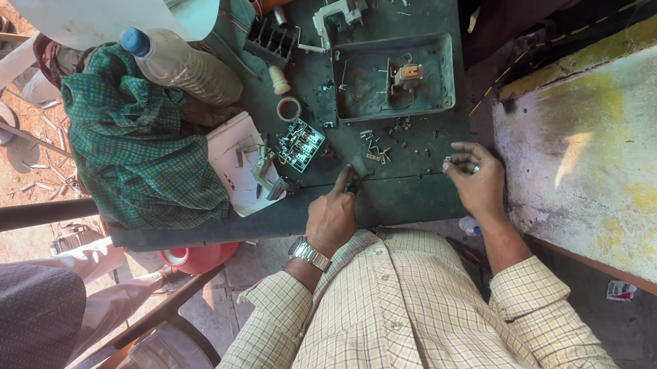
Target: The person uses a screwdriver to remove screws from a small electronic component on a cluttered workbench. They then place the component into a plastic tray and continue handling small parts and tools.
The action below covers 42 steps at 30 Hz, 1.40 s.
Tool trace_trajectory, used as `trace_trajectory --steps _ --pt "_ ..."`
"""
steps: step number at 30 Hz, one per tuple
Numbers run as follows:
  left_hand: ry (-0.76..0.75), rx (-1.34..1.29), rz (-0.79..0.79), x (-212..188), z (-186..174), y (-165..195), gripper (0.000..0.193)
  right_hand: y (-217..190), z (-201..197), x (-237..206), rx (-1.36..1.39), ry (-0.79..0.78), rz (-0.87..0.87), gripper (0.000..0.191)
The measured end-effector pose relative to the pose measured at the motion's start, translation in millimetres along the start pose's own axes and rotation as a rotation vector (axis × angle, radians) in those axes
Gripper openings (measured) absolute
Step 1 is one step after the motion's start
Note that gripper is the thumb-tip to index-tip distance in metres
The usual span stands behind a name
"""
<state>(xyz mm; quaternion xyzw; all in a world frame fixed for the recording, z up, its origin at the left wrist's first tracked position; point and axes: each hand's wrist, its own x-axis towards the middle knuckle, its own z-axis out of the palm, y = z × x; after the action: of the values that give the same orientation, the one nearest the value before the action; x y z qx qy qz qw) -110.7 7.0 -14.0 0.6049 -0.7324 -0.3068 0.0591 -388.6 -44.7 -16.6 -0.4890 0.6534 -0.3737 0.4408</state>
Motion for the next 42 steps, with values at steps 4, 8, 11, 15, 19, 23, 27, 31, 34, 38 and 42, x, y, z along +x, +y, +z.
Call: trace_trajectory --steps 4,8,11,15,19,23,27,31,34,38,42 --pt "0.007 -0.011 -0.003 0.6 -1.5 -0.9 0.010 0.9 -7.5 5.3 -0.184 0.017 0.011 0.022" --pt "0.016 -0.013 0.020 1.3 -3.3 -0.8 0.011 0.1 -12.1 8.0 -0.210 0.054 -0.072 0.015" --pt "0.036 -0.005 0.036 1.5 -0.5 -3.1 0.014 -2.6 -9.2 11.9 -0.059 0.035 0.041 0.026" --pt "0.056 -0.053 0.015 -0.2 8.1 -10.1 0.012 -9.9 0.5 16.1 -0.088 0.041 0.026 0.019" --pt "0.026 -0.001 -0.012 -1.4 10.3 -12.4 0.009 -24.3 9.9 16.4 -0.100 0.034 -0.053 0.012" --pt "-0.015 -0.021 -0.017 -1.4 -0.5 -7.9 0.015 -56.0 18.0 22.8 -0.026 0.080 -0.128 0.006" --pt "0.055 -0.078 0.013 -3.6 -13.5 -3.8 0.017 -90.7 21.6 21.8 -0.094 0.077 -0.320 0.007" --pt "0.035 -0.068 0.016 -9.0 -17.3 -2.0 0.016 -119.9 22.0 17.9 0.022 0.003 -0.374 0.009" --pt "0.032 -0.061 0.013 -13.2 -18.4 -2.0 0.017 -137.8 25.4 13.1 0.175 -0.052 -0.400 0.010" --pt "0.037 -0.070 0.006 -18.4 -22.4 -0.6 0.021 -157.9 29.3 4.3 0.307 -0.100 -0.409 0.011" --pt "0.030 -0.061 0.012 -22.2 -26.8 2.5 0.019 -172.0 27.2 -5.3 0.399 -0.128 -0.398 0.011"
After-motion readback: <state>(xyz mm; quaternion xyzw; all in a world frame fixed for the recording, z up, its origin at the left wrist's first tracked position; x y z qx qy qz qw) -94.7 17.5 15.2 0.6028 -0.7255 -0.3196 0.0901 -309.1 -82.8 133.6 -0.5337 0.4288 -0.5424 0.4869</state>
